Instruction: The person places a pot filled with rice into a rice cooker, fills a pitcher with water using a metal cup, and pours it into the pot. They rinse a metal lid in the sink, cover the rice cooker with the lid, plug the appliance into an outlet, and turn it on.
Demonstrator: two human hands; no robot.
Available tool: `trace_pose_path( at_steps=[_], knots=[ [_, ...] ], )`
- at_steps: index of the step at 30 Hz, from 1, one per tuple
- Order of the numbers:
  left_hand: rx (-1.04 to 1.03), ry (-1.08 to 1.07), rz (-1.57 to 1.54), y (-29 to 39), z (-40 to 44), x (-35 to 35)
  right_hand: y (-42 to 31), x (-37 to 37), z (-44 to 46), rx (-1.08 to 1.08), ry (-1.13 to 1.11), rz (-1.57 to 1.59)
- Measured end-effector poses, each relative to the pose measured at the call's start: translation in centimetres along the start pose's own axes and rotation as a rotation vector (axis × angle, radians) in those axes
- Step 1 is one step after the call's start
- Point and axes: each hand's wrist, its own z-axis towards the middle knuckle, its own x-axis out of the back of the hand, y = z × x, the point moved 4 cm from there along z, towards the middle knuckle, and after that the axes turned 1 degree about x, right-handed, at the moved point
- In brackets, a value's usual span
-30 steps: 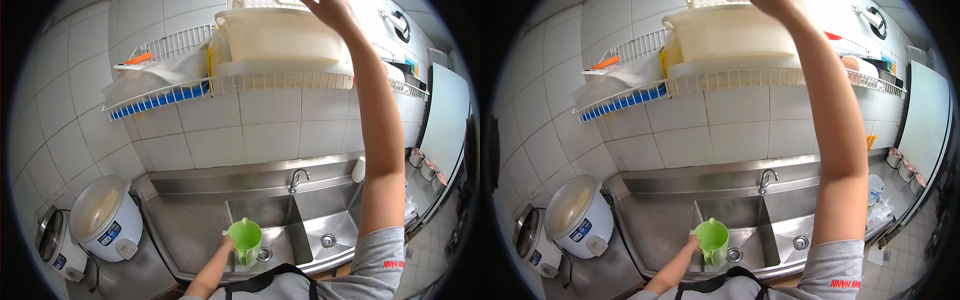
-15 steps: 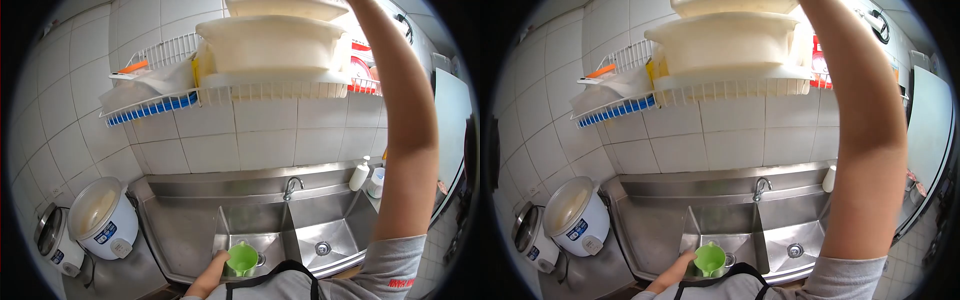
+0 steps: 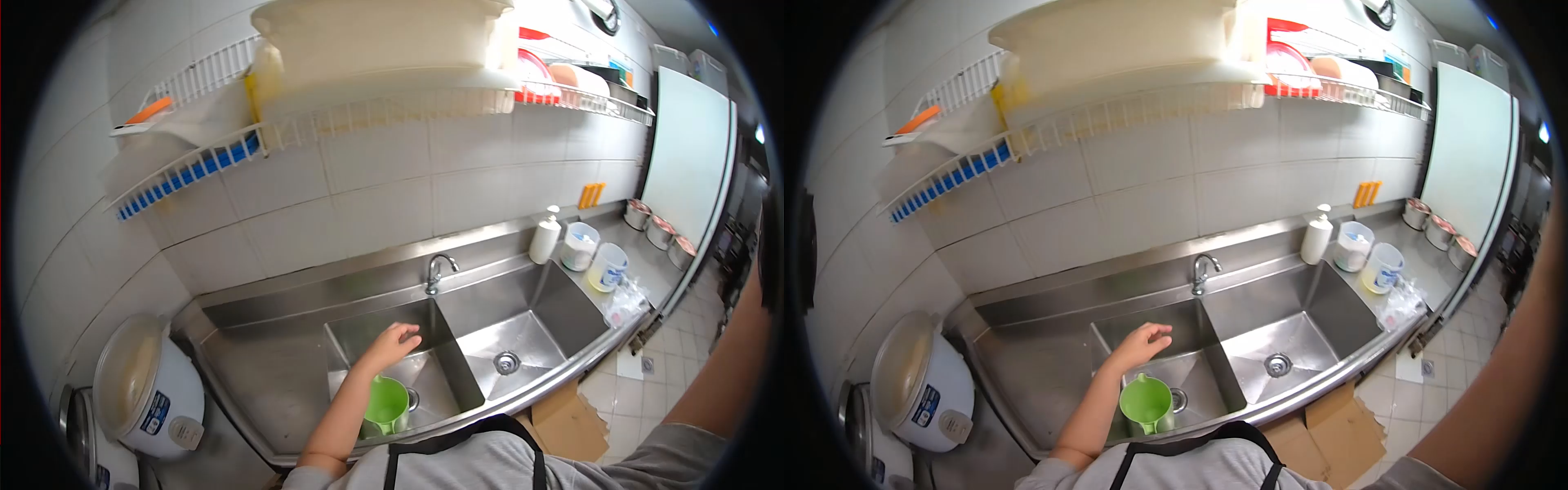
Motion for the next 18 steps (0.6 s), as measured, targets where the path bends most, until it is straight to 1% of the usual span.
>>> trace_pose_path(
  at_steps=[3,7,9,10,11,14,15,16,18],
  knots=[
    [-0.164,-0.1,-0.177,5.2,1.6,-0.5,0.2,3.4,-3.1,0.022,-0.049,-0.171],
    [-0.241,-0.313,-0.381,12.9,1.9,-0.6,-0.5,8.5,-7.6,0.071,-0.131,-0.406],
    [-0.388,-0.43,-0.563,15.6,2.3,-1.4,-1.0,11.0,-9.7,0.1,-0.178,-0.513],
    [-0.423,-0.5,-0.599,17.5,2.2,-1.3,-1.3,12.0,-10.9,0.114,-0.204,-0.561],
    [-0.452,-0.577,-0.638,19.2,2.3,-1.5,-1.7,13.1,-12.1,0.127,-0.23,-0.598],
    [-0.45,-0.738,-0.889,25.0,2.2,-2.3,-2.3,14.6,-16.4,0.119,-0.296,-0.65],
    [-0.451,-0.776,-0.96,26.6,2.4,-2.9,-2.1,14.4,-18.2,0.059,-0.317,-0.613],
    [-0.41,-0.81,-1.0,27.7,2.7,-3.8,-1.5,13.5,-20.4,-0.056,-0.331,-0.521],
    [-0.44,-0.649,-1.021,28.9,3.6,-5.6,-1.4,9.7,-26.7,-0.363,-0.31,-0.204]
  ],
)
